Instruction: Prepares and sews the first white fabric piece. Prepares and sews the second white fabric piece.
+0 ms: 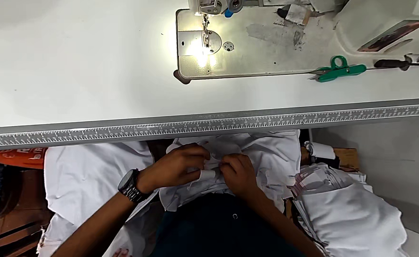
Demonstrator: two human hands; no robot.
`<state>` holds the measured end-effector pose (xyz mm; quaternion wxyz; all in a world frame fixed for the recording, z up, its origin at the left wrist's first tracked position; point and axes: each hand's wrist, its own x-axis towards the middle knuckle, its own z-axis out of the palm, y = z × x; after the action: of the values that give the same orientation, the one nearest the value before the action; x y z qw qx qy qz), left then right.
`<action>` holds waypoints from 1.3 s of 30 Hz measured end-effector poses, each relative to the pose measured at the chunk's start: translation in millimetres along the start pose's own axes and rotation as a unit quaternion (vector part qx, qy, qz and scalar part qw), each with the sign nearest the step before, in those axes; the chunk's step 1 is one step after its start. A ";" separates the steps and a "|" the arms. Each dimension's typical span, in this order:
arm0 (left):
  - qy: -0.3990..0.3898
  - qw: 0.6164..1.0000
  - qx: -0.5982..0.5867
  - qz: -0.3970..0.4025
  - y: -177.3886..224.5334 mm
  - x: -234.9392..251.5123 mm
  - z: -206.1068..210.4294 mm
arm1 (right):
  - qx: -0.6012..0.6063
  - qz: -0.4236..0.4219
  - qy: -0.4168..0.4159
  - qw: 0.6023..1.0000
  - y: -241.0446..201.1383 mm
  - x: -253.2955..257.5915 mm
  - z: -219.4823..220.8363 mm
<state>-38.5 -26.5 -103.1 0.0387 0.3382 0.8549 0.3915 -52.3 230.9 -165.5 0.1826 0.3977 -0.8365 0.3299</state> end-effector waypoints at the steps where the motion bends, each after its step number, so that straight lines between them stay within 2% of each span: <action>1: 0.022 1.000 0.001 0.007 3.8 -3.7 3.2 | 0.004 -0.010 0.009 1.000 -1.0 0.7 -0.3; 3: 0.037 0.998 0.049 0.030 15.8 -7.5 7.6 | 0.013 -0.026 0.011 1.000 -2.0 3.7 0.0; 7: -0.015 0.983 0.157 0.093 42.1 -0.8 7.7 | 0.051 -0.032 -0.024 0.998 -3.6 11.3 -0.7; 10: -0.034 0.975 0.195 0.101 44.9 4.9 9.0 | 0.052 -0.031 0.012 0.998 -2.5 11.9 -1.3; 12: -0.031 0.974 0.204 0.098 41.0 2.9 12.1 | 0.047 -0.048 0.042 0.997 -1.8 14.4 -3.0; 18: -0.025 0.987 0.142 0.072 42.6 -8.1 15.0 | 0.018 -0.034 0.045 0.998 -1.1 11.2 -1.1; 20: 0.032 0.995 0.095 0.030 45.4 -9.1 13.9 | 0.023 -0.042 0.022 0.999 0.1 12.7 -4.2; 22: 0.099 0.991 0.057 -0.069 46.9 -4.7 14.9 | 0.027 -0.054 0.023 0.998 0.3 13.5 -4.6; 24: 0.111 0.978 0.062 -0.163 44.9 2.9 21.1 | 0.022 -0.063 0.036 0.997 -1.2 11.6 -3.2; 26: 0.105 0.973 0.076 -0.193 41.9 8.1 28.9 | 0.018 -0.074 0.055 0.996 -1.4 11.8 -2.9; 28: 0.127 0.967 0.037 -0.219 41.3 9.0 32.8 | 0.020 -0.076 0.069 0.994 -0.1 12.5 -4.2; 29: 0.150 0.955 -0.026 -0.254 41.3 8.5 32.7 | 0.025 -0.073 0.073 0.994 0.4 12.5 -4.6; 30: 0.177 0.928 -0.123 -0.305 41.7 8.6 31.9 | 0.032 -0.070 0.077 0.994 0.4 11.9 -4.7; 31: 0.205 0.875 -0.246 -0.362 43.3 9.4 30.7 | 0.036 -0.066 0.079 0.994 -0.3 11.1 -4.3; 32: 0.231 0.807 -0.360 -0.406 45.6 10.9 30.5 | 0.039 -0.063 0.079 0.994 -1.1 10.2 -3.2; 33: 0.250 0.746 -0.441 -0.432 48.5 12.1 31.8 | 0.046 -0.063 0.079 0.994 -2.0 9.7 -1.6; 34: 0.260 0.707 -0.486 -0.443 52.0 12.1 34.6 | 0.054 -0.064 0.079 0.993 -2.5 9.5 0.0; 35: 0.265 0.694 -0.502 -0.443 55.4 11.1 37.8 | 0.064 -0.068 0.075 0.993 -2.4 10.2 1.0; 37: 0.275 0.699 -0.501 -0.430 53.4 9.2 43.2 | 0.098 -0.080 0.058 0.990 -0.2 13.4 3.2; 39: 0.278 0.744 -0.452 -0.406 50.8 5.7 45.5 | 0.150 -0.086 0.044 0.984 2.3 15.2 7.3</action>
<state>0.0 29.8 -98.0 0.1029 -0.2215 0.6068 0.7564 -63.8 218.6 -163.1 0.1855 0.4765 -0.7312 0.4515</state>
